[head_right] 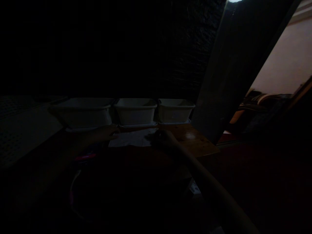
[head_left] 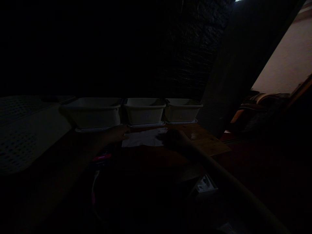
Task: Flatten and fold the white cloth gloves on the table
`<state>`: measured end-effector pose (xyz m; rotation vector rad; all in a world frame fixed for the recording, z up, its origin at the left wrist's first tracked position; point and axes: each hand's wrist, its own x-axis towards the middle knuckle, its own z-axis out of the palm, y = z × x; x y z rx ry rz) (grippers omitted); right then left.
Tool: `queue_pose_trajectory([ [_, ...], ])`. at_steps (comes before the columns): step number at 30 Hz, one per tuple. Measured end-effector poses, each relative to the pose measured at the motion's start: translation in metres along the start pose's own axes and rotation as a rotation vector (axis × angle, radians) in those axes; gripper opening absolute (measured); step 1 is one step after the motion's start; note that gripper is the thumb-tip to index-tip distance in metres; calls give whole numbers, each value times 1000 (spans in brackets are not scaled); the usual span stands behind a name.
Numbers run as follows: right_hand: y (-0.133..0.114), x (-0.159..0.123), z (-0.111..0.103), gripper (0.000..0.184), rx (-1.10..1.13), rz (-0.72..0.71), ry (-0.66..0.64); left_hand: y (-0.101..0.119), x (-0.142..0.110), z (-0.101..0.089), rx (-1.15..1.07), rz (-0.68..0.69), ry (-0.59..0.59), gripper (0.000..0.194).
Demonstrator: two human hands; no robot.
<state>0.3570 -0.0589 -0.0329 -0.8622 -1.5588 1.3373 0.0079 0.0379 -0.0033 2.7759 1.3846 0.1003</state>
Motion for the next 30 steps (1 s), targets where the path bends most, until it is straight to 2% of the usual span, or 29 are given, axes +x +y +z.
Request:
queue_pose_trajectory([
  [7,-1,-2,-3,32,-16,-40,17,4,-4,-6,63,14,11,31],
  [14,0,-1,-2,34,-111,29,66,18,-9,-24,-95,99,87,29],
  [17,-5,-2,-1,34,-130,42,74,25,-9,-26,-190,109,4,23],
  [24,-7,1,-1,33,-129,74,85,28,-10,-23,-270,102,-127,25],
  [27,-5,2,-1,33,-146,68,77,28,-10,-22,-281,130,-126,24],
  [30,-3,2,-1,34,-173,63,72,33,-10,-24,-261,157,-61,22],
])
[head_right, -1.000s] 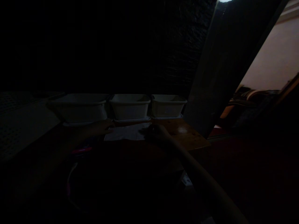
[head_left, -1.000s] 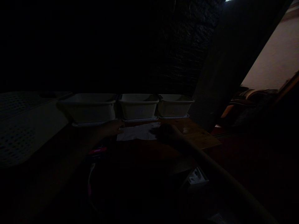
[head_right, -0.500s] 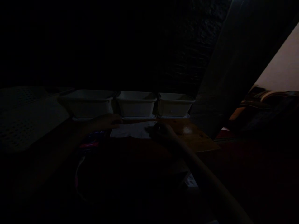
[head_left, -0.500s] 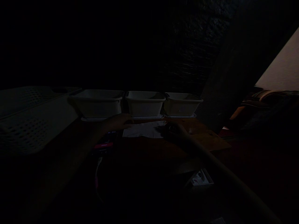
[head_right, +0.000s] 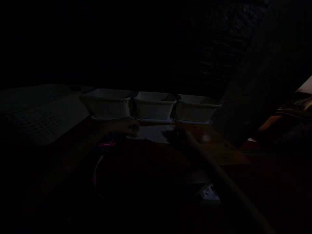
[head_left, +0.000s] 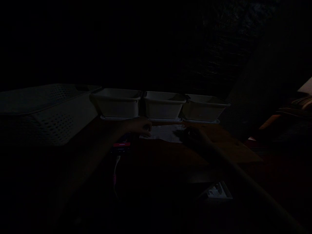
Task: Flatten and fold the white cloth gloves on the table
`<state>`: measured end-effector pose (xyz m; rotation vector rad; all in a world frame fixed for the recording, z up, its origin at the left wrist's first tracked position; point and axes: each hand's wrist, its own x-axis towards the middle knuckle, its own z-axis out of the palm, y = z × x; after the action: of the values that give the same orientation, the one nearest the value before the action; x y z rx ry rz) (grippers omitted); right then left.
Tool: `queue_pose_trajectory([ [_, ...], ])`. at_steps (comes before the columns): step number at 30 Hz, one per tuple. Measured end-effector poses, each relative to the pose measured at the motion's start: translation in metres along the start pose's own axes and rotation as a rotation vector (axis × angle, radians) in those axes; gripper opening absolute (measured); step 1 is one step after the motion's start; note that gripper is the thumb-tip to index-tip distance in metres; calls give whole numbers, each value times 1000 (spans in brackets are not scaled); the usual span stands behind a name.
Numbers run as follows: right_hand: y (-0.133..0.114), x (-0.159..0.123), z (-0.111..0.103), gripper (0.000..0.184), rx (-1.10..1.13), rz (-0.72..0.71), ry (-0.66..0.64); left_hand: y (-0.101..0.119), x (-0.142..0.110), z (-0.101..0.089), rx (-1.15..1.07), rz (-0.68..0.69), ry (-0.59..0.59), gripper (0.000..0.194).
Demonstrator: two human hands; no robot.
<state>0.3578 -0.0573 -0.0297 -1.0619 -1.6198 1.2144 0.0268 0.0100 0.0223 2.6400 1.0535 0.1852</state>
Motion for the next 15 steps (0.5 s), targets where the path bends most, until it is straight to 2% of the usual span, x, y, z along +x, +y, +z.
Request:
queue_pose_trajectory([
  [4,4,1,-6,30,-28,-20,11,7,1,0,-37,-8,-40,20],
  [8,10,3,-14,29,-129,-50,19,1,1,7,-71,-21,-116,27],
  [12,17,4,-15,33,-184,-54,47,-6,1,13,-82,-41,-126,34],
  [15,21,6,-14,33,-184,-79,61,-4,2,14,-76,-38,-127,30],
])
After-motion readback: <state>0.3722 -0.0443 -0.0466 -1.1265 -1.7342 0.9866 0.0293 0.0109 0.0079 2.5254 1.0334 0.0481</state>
